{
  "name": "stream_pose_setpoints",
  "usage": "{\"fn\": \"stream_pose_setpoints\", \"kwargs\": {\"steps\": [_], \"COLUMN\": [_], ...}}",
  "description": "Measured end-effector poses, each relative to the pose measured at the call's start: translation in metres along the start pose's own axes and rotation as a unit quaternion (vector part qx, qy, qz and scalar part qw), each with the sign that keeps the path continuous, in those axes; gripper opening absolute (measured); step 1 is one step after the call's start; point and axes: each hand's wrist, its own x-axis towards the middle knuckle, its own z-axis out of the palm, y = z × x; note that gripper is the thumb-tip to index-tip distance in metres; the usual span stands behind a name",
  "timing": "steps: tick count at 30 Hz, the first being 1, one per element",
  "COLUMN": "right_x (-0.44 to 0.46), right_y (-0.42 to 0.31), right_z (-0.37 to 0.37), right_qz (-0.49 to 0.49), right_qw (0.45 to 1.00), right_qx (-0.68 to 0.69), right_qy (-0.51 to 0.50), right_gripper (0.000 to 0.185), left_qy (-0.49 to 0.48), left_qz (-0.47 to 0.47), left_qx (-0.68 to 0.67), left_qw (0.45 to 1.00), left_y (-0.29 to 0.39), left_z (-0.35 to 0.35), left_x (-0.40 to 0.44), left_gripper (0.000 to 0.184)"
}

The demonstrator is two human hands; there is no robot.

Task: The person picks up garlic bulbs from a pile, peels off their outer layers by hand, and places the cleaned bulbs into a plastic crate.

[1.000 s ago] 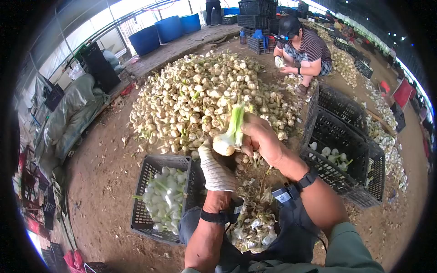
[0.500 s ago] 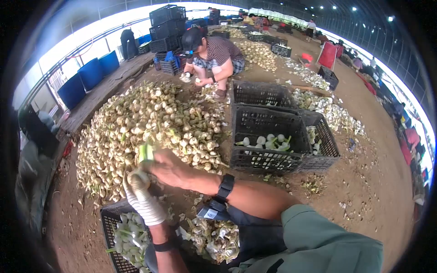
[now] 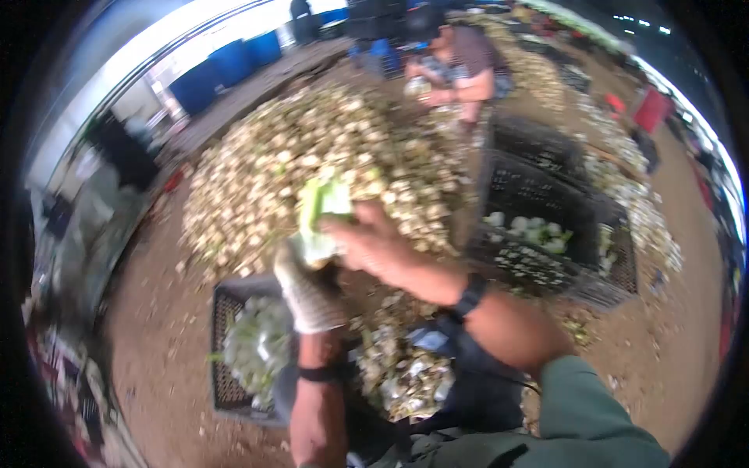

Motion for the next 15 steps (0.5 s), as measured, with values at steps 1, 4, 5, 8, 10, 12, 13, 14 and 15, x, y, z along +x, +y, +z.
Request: {"fn": "stream_pose_setpoints", "kwargs": {"steps": [1, 4, 5, 8, 10, 12, 13, 14, 15], "right_x": [-0.004, -0.01, -0.009, -0.008, -0.009, -0.007, -0.004, 0.007, 0.002], "right_y": [-0.009, -0.019, -0.016, -0.016, -0.014, -0.009, -0.004, 0.019, 0.017], "right_z": [0.003, 0.005, 0.003, 0.007, 0.002, 0.005, 0.006, -0.007, 0.003], "right_qz": [0.039, 0.045, 0.041, 0.012, -0.052, -0.141, -0.227, -0.285, -0.279], "right_qw": [0.998, 0.997, 0.997, 0.997, 0.979, 0.947, 0.898, 0.871, 0.882], "right_qx": [0.037, 0.055, 0.054, -0.048, -0.184, -0.281, -0.373, -0.4, -0.377], "right_qy": [-0.012, -0.032, -0.02, 0.052, 0.075, 0.066, 0.058, 0.029, 0.035], "right_gripper": [0.029, 0.029, 0.029, 0.022, 0.019, 0.016, 0.012, 0.007, 0.004], "left_qy": [-0.009, -0.099, -0.094, -0.056, -0.042, -0.059, -0.055, -0.052, -0.049], "left_qz": [-0.163, -0.233, -0.238, -0.131, -0.009, 0.05, 0.075, 0.073, 0.07], "left_qx": [-0.187, -0.208, -0.193, -0.032, 0.05, 0.067, 0.072, 0.096, 0.119], "left_qw": [0.969, 0.945, 0.947, 0.989, 0.998, 0.995, 0.993, 0.991, 0.989], "left_y": [0.001, 0.026, 0.024, -0.001, 0.001, -0.001, -0.002, -0.006, -0.006], "left_z": [-0.005, 0.002, 0.003, -0.005, -0.001, 0.003, 0.006, 0.002, 0.0], "left_x": [0.004, -0.007, -0.004, 0.002, -0.004, -0.006, -0.007, -0.004, -0.001], "left_gripper": [0.058, 0.057, 0.059, 0.055, 0.052, 0.067, 0.072, 0.072, 0.072]}}
